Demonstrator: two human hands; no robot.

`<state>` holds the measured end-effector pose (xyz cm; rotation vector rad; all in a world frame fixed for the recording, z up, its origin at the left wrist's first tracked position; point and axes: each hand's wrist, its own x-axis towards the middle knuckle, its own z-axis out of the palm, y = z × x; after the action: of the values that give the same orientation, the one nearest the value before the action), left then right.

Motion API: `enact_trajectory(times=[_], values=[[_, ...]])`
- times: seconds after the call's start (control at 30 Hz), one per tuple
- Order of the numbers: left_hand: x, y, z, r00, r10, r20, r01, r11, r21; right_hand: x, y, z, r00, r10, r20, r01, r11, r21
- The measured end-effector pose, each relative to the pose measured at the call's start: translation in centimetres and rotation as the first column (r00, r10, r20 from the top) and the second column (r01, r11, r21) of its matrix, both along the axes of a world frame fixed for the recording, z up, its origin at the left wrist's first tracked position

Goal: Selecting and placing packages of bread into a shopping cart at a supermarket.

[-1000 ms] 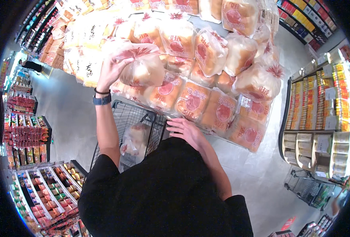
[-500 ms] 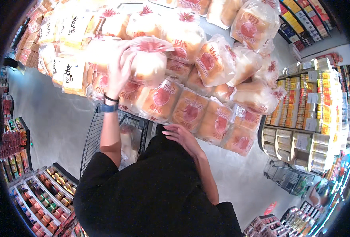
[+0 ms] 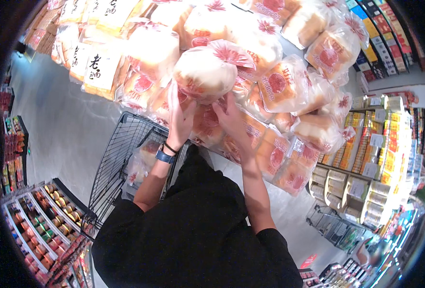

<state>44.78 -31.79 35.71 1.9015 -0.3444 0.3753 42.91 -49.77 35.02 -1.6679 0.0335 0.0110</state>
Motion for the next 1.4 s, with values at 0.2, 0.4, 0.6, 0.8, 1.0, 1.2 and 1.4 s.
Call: enact_trajectory(times=[0.2, 0.4, 0.6, 0.8, 1.0, 1.2, 1.4], values=[[2.2, 1.2, -0.9, 0.995, 0.093, -0.020, -0.094, 0.996, -0.004, 0.7, 4.5, 3.0, 0.998, 0.067, -0.012, -0.065, 0.990, 0.127], [3.6, 2.1, -1.3, 1.000, 0.010, -0.018, -0.010, 1.000, -0.015, -0.2, 4.4, 1.1, 0.997, 0.021, -0.079, 0.004, 0.951, 0.308], [-0.7, 1.7, -2.3, 0.997, 0.043, -0.071, -0.042, 0.999, 0.017, -3.7, 3.2, -0.5, 0.999, 0.037, -0.037, -0.027, 0.968, 0.250], [-7.4, 1.0, -1.6, 0.989, 0.150, -0.019, -0.147, 0.984, 0.104, -7.6, 0.4, 2.0, 0.999, 0.022, -0.024, -0.013, 0.942, 0.337], [-16.7, 1.7, -3.8, 0.960, 0.269, -0.076, -0.266, 0.963, 0.037, -14.7, -2.4, 1.3, 0.987, 0.139, -0.077, -0.097, 0.909, 0.404], [-26.7, 3.1, -4.8, 0.911, 0.380, -0.157, -0.364, 0.923, 0.124, -24.0, -1.7, -0.7, 0.889, 0.442, -0.119, -0.331, 0.800, 0.501], [-37.8, 11.7, -8.0, 0.802, 0.539, -0.257, -0.526, 0.842, 0.121, -31.1, 3.2, -6.0, 0.652, 0.726, -0.216, -0.514, 0.634, 0.578]])
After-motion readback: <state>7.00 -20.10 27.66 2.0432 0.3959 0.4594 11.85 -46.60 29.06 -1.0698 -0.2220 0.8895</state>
